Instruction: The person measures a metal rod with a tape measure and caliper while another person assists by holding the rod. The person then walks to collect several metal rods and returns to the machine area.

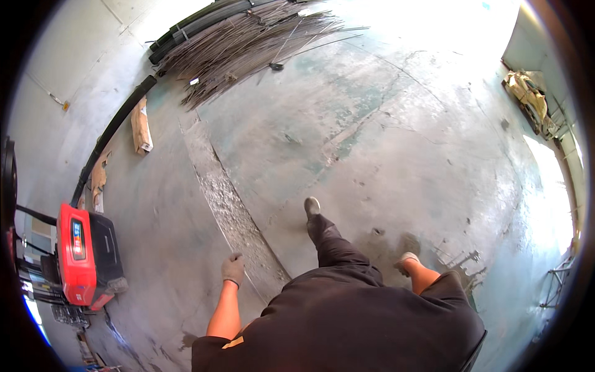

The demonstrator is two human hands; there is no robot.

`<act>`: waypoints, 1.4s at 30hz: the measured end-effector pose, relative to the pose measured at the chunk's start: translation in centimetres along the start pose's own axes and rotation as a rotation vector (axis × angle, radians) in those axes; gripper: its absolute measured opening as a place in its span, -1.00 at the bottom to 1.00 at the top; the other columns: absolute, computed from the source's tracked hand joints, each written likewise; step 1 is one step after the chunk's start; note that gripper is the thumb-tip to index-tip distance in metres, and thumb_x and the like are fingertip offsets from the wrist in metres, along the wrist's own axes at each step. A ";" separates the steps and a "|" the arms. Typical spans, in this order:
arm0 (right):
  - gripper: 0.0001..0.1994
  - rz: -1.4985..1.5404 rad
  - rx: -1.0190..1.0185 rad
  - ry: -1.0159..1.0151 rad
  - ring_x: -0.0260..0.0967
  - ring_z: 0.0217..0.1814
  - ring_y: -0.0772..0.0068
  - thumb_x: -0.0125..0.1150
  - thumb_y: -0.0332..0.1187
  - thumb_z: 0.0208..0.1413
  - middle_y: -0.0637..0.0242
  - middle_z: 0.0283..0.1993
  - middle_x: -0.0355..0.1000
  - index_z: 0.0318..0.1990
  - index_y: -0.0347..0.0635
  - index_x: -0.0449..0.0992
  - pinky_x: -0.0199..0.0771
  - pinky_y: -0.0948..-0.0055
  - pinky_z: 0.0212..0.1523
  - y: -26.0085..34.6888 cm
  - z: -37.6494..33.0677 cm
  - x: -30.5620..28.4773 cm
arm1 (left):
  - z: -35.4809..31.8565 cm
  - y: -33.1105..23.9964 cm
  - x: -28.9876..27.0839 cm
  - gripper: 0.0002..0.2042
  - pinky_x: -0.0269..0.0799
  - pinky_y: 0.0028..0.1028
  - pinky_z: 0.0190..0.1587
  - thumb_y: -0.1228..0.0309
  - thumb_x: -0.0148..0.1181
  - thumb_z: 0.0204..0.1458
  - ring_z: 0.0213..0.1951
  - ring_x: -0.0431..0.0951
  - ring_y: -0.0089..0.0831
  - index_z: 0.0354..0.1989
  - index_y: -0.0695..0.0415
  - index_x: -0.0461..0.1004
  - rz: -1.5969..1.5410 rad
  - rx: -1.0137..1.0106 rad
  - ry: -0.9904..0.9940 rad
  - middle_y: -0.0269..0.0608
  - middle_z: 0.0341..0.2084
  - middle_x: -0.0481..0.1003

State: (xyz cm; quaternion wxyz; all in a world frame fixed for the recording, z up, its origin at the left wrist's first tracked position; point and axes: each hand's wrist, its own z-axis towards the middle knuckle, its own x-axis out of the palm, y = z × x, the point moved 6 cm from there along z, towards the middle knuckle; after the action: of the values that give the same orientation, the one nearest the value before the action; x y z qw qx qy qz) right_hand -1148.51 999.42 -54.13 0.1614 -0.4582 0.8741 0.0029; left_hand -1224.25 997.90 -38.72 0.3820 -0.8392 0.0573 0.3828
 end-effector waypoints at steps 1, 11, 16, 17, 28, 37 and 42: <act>-0.67 -0.140 -0.008 -0.003 0.65 -0.28 0.27 0.24 -0.11 0.33 0.18 -0.23 0.70 -0.19 -0.19 0.74 0.64 0.17 -0.28 5.4 0.3 -2.5 | 5.5 -4.1 -1.8 -0.70 0.60 -0.27 0.02 0.31 0.22 0.16 -0.06 0.74 -0.19 -0.04 0.18 0.70 -0.032 0.038 -0.056 0.00 -0.16 0.73; -0.56 -0.218 -0.723 -0.543 0.60 0.13 -0.08 0.29 0.01 0.17 -0.06 0.04 0.64 -0.04 -0.16 0.73 0.57 0.06 0.13 75.2 -17.0 -37.5 | 31.0 -25.4 -1.8 -0.67 0.54 -0.21 0.15 0.29 0.19 0.17 0.07 0.69 -0.05 0.02 0.17 0.68 0.137 0.101 0.205 0.06 -0.04 0.69; -0.58 0.029 -1.007 -0.568 0.64 0.08 0.03 0.36 -0.08 0.15 0.02 0.00 0.67 0.06 -0.15 0.67 0.59 0.16 0.08 103.1 -25.3 -48.1 | 51.9 -32.2 -2.9 -0.72 0.53 -0.17 0.14 0.31 0.17 0.19 0.05 0.66 0.07 -0.06 0.19 0.67 -0.010 -0.033 0.020 0.17 -0.09 0.66; -0.59 0.069 -1.008 -0.582 0.64 0.07 0.03 0.35 -0.09 0.16 0.03 0.00 0.68 0.05 -0.16 0.67 0.59 0.17 0.08 107.3 -24.9 -49.7 | 57.3 -34.5 -3.9 -0.73 0.53 -0.16 0.13 0.32 0.17 0.19 0.04 0.66 0.08 -0.07 0.20 0.67 -0.021 0.002 -0.012 0.18 -0.10 0.65; -0.53 -0.101 -0.574 -0.445 0.58 0.22 -0.05 0.36 -0.10 0.10 -0.02 0.10 0.65 0.11 -0.17 0.67 0.54 0.15 0.27 133.0 -12.7 -60.4 | 106.8 -58.0 -17.0 -0.67 0.53 -0.10 0.15 0.23 0.15 0.23 0.04 0.66 0.05 -0.03 0.18 0.67 0.235 0.205 0.122 0.10 -0.08 0.67; -0.56 -0.202 -0.643 -0.440 0.53 0.28 -0.01 0.27 -0.11 0.24 0.09 0.20 0.61 0.23 0.01 0.61 0.53 0.11 0.28 172.7 -7.7 -73.7 | 129.4 -65.3 -16.7 -0.67 0.50 -0.09 0.20 0.25 0.17 0.26 0.12 0.61 0.08 0.04 0.20 0.64 0.291 0.025 0.276 0.08 0.05 0.63; -0.57 -0.293 -0.726 -0.382 0.51 0.30 -0.03 0.24 -0.20 0.21 0.12 0.20 0.60 0.23 0.06 0.61 0.53 0.07 0.26 192.2 -9.0 -76.3 | 139.9 -71.1 -16.9 -0.70 0.49 -0.05 0.15 0.31 0.21 0.20 0.05 0.58 0.06 0.03 0.18 0.63 0.376 0.215 0.184 0.02 -0.04 0.62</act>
State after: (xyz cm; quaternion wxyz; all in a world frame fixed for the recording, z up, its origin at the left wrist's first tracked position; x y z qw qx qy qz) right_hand -1264.86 1170.63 -51.32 0.1470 -0.5956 0.6967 0.3720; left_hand -1292.23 1140.29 -42.75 0.3843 -0.7995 0.2878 0.3609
